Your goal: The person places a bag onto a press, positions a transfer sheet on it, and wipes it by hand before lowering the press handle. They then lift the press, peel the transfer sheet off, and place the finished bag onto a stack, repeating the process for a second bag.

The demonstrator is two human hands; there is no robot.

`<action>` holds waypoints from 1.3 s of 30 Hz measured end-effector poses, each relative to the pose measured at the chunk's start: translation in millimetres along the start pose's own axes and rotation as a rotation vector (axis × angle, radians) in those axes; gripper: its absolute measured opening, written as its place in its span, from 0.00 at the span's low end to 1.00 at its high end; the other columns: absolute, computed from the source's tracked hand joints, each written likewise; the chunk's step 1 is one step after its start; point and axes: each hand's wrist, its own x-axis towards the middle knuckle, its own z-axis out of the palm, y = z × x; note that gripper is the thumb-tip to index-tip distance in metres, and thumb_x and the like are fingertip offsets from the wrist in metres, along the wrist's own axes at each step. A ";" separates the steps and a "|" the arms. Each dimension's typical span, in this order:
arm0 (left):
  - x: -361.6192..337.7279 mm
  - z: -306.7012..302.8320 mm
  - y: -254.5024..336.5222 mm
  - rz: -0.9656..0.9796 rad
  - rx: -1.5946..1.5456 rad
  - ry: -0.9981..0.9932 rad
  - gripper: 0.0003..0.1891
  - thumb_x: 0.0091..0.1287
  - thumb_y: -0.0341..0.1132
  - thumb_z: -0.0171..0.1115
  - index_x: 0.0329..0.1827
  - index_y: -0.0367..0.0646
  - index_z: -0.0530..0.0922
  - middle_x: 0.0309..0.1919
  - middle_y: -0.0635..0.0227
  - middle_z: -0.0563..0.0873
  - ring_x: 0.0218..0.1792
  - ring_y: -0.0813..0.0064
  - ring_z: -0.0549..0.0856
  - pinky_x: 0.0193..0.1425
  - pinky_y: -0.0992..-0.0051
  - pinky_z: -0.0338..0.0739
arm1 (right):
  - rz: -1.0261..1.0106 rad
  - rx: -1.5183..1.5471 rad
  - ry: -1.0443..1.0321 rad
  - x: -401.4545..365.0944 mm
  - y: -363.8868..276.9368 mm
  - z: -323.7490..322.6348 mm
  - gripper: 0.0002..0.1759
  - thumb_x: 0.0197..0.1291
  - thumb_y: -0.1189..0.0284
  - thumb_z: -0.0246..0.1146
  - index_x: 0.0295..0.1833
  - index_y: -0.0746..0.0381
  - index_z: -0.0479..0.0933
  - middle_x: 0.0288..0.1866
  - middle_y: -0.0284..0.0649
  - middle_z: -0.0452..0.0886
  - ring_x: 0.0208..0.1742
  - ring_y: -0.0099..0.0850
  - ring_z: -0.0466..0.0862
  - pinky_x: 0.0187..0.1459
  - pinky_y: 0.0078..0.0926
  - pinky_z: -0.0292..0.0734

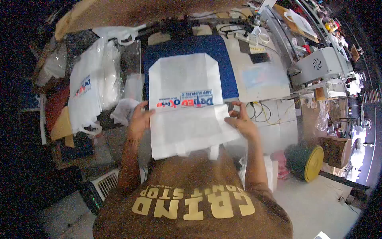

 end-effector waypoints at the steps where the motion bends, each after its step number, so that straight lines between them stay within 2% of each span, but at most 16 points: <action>1: 16.3 1.6 -6.8 0.089 0.025 0.028 0.35 0.71 0.35 0.71 0.75 0.35 0.63 0.50 0.54 0.89 0.42 0.71 0.89 0.40 0.72 0.83 | 0.028 -0.044 -0.027 3.9 2.0 -2.8 0.34 0.63 0.76 0.71 0.69 0.55 0.62 0.44 0.36 0.84 0.43 0.23 0.83 0.42 0.25 0.83; 2: 32.6 4.2 -11.4 0.181 0.050 0.056 0.35 0.70 0.37 0.73 0.73 0.34 0.64 0.48 0.55 0.89 0.40 0.72 0.89 0.37 0.73 0.82 | 0.051 -0.086 -0.055 9.0 3.7 -3.9 0.33 0.63 0.73 0.72 0.69 0.56 0.63 0.44 0.36 0.84 0.43 0.24 0.84 0.41 0.26 0.84; 6: 52.8 18.3 16.4 0.114 0.006 0.196 0.29 0.70 0.37 0.73 0.67 0.31 0.69 0.47 0.56 0.90 0.40 0.74 0.89 0.37 0.74 0.81 | -0.030 -0.015 0.120 33.1 6.2 20.5 0.34 0.61 0.70 0.77 0.68 0.60 0.68 0.41 0.34 0.85 0.40 0.22 0.83 0.35 0.25 0.83; 7: 59.9 18.7 15.1 0.190 0.043 0.162 0.25 0.71 0.35 0.71 0.64 0.31 0.72 0.47 0.57 0.90 0.41 0.76 0.88 0.40 0.75 0.81 | -0.026 -0.015 0.118 34.7 2.1 26.4 0.34 0.61 0.70 0.77 0.68 0.60 0.68 0.41 0.34 0.85 0.40 0.22 0.83 0.35 0.25 0.83; 13: 73.9 23.2 18.3 0.448 -0.027 0.023 0.12 0.75 0.26 0.63 0.56 0.30 0.76 0.47 0.59 0.91 0.46 0.78 0.87 0.50 0.78 0.80 | -0.060 -0.200 -0.025 50.3 11.4 12.9 0.24 0.61 0.78 0.71 0.64 0.63 0.81 0.42 0.35 0.85 0.36 0.19 0.82 0.37 0.21 0.79; 15: 69.7 30.2 26.7 0.484 -0.069 0.040 0.10 0.75 0.24 0.62 0.56 0.31 0.76 0.47 0.60 0.91 0.46 0.78 0.87 0.51 0.79 0.79 | -0.207 -0.173 -0.034 44.8 10.5 15.3 0.21 0.62 0.81 0.67 0.62 0.64 0.83 0.48 0.37 0.87 0.36 0.19 0.82 0.40 0.19 0.79; 19: 80.6 37.3 36.6 0.685 -0.163 0.077 0.10 0.75 0.24 0.63 0.56 0.32 0.77 0.46 0.61 0.90 0.45 0.80 0.87 0.50 0.80 0.79 | -0.440 -0.133 0.043 36.4 -24.9 22.2 0.22 0.64 0.79 0.68 0.64 0.65 0.81 0.57 0.40 0.86 0.44 0.22 0.84 0.49 0.20 0.79; 21: 94.6 42.1 38.6 0.719 -0.206 0.088 0.11 0.74 0.24 0.63 0.56 0.33 0.77 0.44 0.62 0.90 0.43 0.80 0.87 0.49 0.80 0.79 | -0.522 -0.305 0.135 57.0 -40.9 18.8 0.23 0.65 0.76 0.69 0.66 0.66 0.80 0.64 0.42 0.83 0.56 0.30 0.84 0.56 0.24 0.78; 22: 100.7 45.9 40.9 0.689 -0.095 0.143 0.12 0.73 0.24 0.65 0.57 0.33 0.77 0.42 0.63 0.90 0.41 0.79 0.87 0.48 0.80 0.79 | -0.480 -0.392 0.130 78.4 -30.9 8.6 0.32 0.63 0.72 0.72 0.72 0.66 0.74 0.70 0.47 0.79 0.65 0.36 0.79 0.62 0.28 0.76; 26: 131.3 55.0 27.5 0.718 0.115 0.296 0.18 0.69 0.24 0.69 0.60 0.34 0.76 0.35 0.64 0.88 0.36 0.76 0.87 0.42 0.77 0.81 | -0.458 -0.439 0.102 104.9 -12.1 -0.3 0.47 0.59 0.74 0.76 0.82 0.54 0.64 0.76 0.41 0.70 0.54 0.30 0.81 0.56 0.27 0.78; 29: 138.8 56.2 19.1 0.713 0.190 0.336 0.21 0.67 0.24 0.70 0.62 0.34 0.75 0.35 0.61 0.88 0.36 0.73 0.87 0.40 0.74 0.82 | -0.575 -0.597 0.194 80.4 -0.5 -1.6 0.47 0.57 0.75 0.77 0.82 0.54 0.65 0.74 0.43 0.72 0.62 0.34 0.78 0.58 0.31 0.78; 30: 139.7 56.2 17.1 0.722 0.157 0.348 0.21 0.67 0.24 0.70 0.61 0.34 0.75 0.35 0.61 0.88 0.36 0.73 0.88 0.41 0.74 0.82 | -0.509 -0.577 0.202 64.1 -3.2 1.6 0.48 0.56 0.75 0.77 0.82 0.53 0.64 0.71 0.44 0.72 0.66 0.35 0.75 0.57 0.32 0.79; 34: 150.2 53.4 14.8 0.781 0.226 0.470 0.16 0.68 0.26 0.70 0.57 0.37 0.77 0.36 0.60 0.89 0.37 0.71 0.89 0.42 0.73 0.83 | -0.473 -0.589 0.271 21.3 11.1 2.7 0.47 0.56 0.77 0.77 0.81 0.54 0.66 0.65 0.42 0.76 0.63 0.36 0.78 0.55 0.32 0.79; 36: 163.3 51.8 14.0 0.806 0.233 0.465 0.14 0.69 0.27 0.70 0.54 0.38 0.78 0.36 0.60 0.89 0.37 0.71 0.89 0.43 0.72 0.83 | -0.039 -0.093 0.207 3.5 3.1 5.9 0.48 0.56 0.78 0.77 0.80 0.59 0.61 0.56 0.43 0.80 0.64 0.42 0.78 0.60 0.34 0.81; 37: 165.5 46.7 10.3 0.832 0.243 0.450 0.11 0.69 0.28 0.70 0.51 0.38 0.79 0.36 0.60 0.89 0.37 0.70 0.89 0.43 0.71 0.83 | -0.038 0.129 0.189 4.5 19.0 1.6 0.37 0.63 0.71 0.74 0.76 0.57 0.69 0.51 0.38 0.84 0.55 0.34 0.84 0.54 0.39 0.82; 39: 127.6 46.6 34.0 0.825 0.229 0.462 0.07 0.69 0.30 0.70 0.45 0.38 0.82 0.36 0.58 0.89 0.36 0.66 0.89 0.42 0.70 0.83 | 0.060 0.878 0.062 5.5 37.4 0.9 0.35 0.69 0.62 0.69 0.77 0.56 0.66 0.53 0.38 0.85 0.56 0.33 0.84 0.57 0.40 0.81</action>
